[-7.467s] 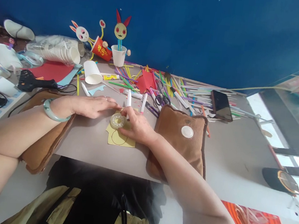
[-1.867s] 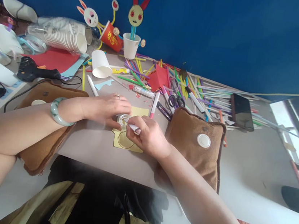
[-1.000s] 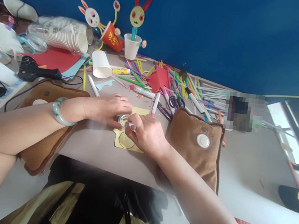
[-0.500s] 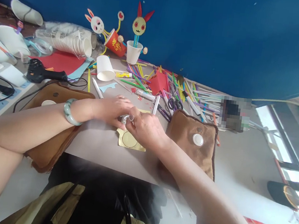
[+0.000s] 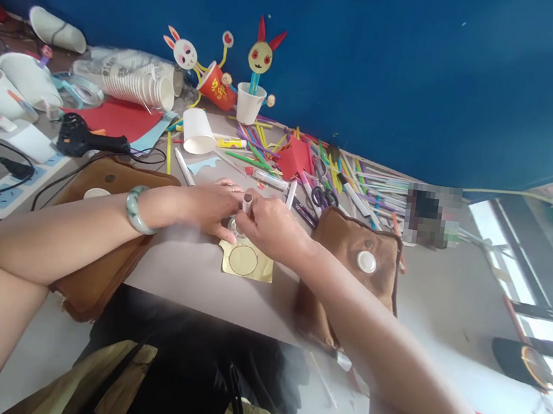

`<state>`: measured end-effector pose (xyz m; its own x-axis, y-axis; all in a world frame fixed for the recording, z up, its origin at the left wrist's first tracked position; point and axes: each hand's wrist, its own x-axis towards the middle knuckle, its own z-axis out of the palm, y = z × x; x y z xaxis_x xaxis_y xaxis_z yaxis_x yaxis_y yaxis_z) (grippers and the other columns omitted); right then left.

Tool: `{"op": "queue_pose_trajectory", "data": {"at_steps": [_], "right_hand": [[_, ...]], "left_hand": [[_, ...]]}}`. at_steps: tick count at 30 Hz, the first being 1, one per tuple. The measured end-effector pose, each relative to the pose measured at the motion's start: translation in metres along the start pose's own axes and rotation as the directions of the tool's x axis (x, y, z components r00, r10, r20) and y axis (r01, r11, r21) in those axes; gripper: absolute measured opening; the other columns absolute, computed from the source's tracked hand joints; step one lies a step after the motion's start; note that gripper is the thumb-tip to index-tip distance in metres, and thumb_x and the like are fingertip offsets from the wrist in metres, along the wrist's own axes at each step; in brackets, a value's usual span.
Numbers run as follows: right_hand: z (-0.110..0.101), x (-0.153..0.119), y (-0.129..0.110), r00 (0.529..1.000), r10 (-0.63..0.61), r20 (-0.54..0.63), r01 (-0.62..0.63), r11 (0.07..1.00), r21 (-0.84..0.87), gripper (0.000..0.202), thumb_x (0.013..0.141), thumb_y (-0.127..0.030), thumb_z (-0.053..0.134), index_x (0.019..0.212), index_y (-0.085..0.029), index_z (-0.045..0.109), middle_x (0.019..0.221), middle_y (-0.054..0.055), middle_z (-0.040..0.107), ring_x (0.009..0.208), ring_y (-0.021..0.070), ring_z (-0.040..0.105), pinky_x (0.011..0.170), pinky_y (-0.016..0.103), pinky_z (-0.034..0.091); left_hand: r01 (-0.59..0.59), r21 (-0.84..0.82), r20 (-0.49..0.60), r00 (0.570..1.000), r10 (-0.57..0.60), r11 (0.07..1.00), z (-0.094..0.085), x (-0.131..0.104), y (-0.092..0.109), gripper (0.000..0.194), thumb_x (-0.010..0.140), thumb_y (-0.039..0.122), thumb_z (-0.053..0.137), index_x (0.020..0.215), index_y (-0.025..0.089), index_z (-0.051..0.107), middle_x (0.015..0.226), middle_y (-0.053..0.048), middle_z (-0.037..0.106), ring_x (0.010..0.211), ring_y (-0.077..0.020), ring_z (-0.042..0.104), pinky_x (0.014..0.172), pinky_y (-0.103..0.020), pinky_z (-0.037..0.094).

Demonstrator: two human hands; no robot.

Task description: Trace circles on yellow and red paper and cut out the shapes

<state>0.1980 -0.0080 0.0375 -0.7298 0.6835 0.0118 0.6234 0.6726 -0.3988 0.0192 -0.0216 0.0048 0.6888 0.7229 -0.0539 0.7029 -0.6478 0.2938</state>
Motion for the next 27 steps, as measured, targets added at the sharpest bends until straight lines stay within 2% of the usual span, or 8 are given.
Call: {"op": "queue_pose_trajectory", "data": {"at_steps": [3, 5, 8, 13, 19, 22, 24, 27], "right_hand": [[-0.001, 0.001, 0.003, 0.998, 0.045, -0.036, -0.041, 0.994, 0.106, 0.036, 0.085, -0.021, 0.053, 0.05, -0.021, 0.044, 0.048, -0.003, 0.049, 0.044, 0.0094, 0.043, 0.048, 0.026, 0.032], [-0.001, 0.0, 0.006, 0.99, 0.141, -0.009, -0.137, 0.973, 0.186, 0.039, 0.084, -0.021, 0.053, 0.045, -0.021, 0.047, 0.042, -0.002, 0.049, 0.041, 0.0096, 0.045, 0.047, 0.026, 0.034], [0.001, -0.006, 0.01, 0.961, 0.272, 0.049, -0.274, 0.91, 0.313, 0.039, 0.085, -0.023, 0.052, 0.047, -0.019, 0.057, 0.041, 0.0, 0.055, 0.041, 0.0112, 0.052, 0.048, 0.025, 0.04], [0.017, -0.018, 0.019, 0.94, 0.341, -0.009, -0.286, 0.802, 0.525, 0.035, 0.09, -0.03, 0.051, 0.058, -0.017, 0.059, 0.05, 0.002, 0.064, 0.047, 0.0131, 0.059, 0.054, 0.026, 0.048], [0.027, -0.027, 0.023, 0.92, 0.384, -0.073, -0.221, 0.666, 0.713, 0.02, 0.088, -0.031, 0.057, 0.071, -0.02, 0.052, 0.053, -0.001, 0.064, 0.045, 0.0124, 0.059, 0.049, 0.024, 0.046], [0.023, -0.029, 0.028, 0.892, 0.406, -0.201, -0.08, 0.578, 0.812, 0.018, 0.084, -0.027, 0.06, 0.07, -0.021, 0.05, 0.049, -0.005, 0.058, 0.04, 0.009, 0.051, 0.044, 0.022, 0.041], [0.02, -0.029, 0.032, 0.856, 0.435, -0.281, 0.036, 0.492, 0.87, 0.017, 0.082, -0.026, 0.061, 0.069, -0.022, 0.05, 0.047, -0.007, 0.054, 0.039, 0.0083, 0.047, 0.043, 0.021, 0.037], [0.019, -0.026, 0.036, 0.836, 0.501, -0.226, 0.087, 0.285, 0.954, 0.014, 0.08, -0.024, 0.059, 0.069, -0.023, 0.05, 0.046, -0.007, 0.051, 0.041, 0.0091, 0.046, 0.044, 0.021, 0.035]], "left_hand": [[0.024, 0.029, 0.033, 0.999, -0.025, 0.999, 0.0, 0.0, 0.001, 0.04, 0.08, 0.053, 0.071, 0.097, 0.016, 0.066, 0.113, -0.014, 0.064, 0.11, -0.0327, 0.057, 0.094, -0.043, 0.037], [0.027, 0.029, 0.06, 0.998, -0.029, 0.999, -0.001, 0.0, 0.001, 0.044, 0.082, 0.053, 0.069, 0.104, 0.016, 0.063, 0.116, -0.015, 0.061, 0.112, -0.0322, 0.055, 0.095, -0.043, 0.038], [0.004, 0.012, 0.072, 0.997, -0.005, 1.0, -0.003, -0.003, 0.0, 0.043, 0.086, 0.052, 0.066, 0.112, 0.019, 0.06, 0.115, -0.012, 0.059, 0.112, -0.0304, 0.054, 0.095, -0.042, 0.037], [-0.056, 0.007, -0.01, 0.998, 0.056, 0.998, 0.002, -0.007, -0.005, 0.042, 0.089, 0.054, 0.061, 0.114, 0.019, 0.059, 0.111, -0.01, 0.057, 0.107, -0.0283, 0.053, 0.093, -0.04, 0.037], [-0.05, -0.026, -0.019, 0.999, 0.049, 0.998, 0.007, -0.006, -0.009, 0.045, 0.087, 0.056, 0.064, 0.113, 0.02, 0.059, 0.114, -0.009, 0.056, 0.108, -0.0279, 0.052, 0.095, -0.04, 0.035], [-0.021, -0.043, 0.02, 1.0, 0.022, 0.999, 0.005, -0.004, -0.009, 0.04, 0.084, 0.054, 0.067, 0.105, 0.02, 0.059, 0.111, -0.008, 0.057, 0.108, -0.0279, 0.053, 0.094, -0.039, 0.036], [-0.019, -0.066, 0.023, 1.0, 0.021, 0.998, 0.005, -0.003, -0.009, 0.039, 0.084, 0.053, 0.067, 0.104, 0.02, 0.059, 0.112, -0.008, 0.058, 0.108, -0.0276, 0.053, 0.095, -0.039, 0.036], [-0.054, -0.093, -0.001, 0.999, 0.054, 0.994, 0.005, -0.004, -0.011, 0.042, 0.084, 0.053, 0.068, 0.11, 0.021, 0.059, 0.117, -0.008, 0.058, 0.111, -0.0282, 0.054, 0.098, -0.041, 0.035]]}}
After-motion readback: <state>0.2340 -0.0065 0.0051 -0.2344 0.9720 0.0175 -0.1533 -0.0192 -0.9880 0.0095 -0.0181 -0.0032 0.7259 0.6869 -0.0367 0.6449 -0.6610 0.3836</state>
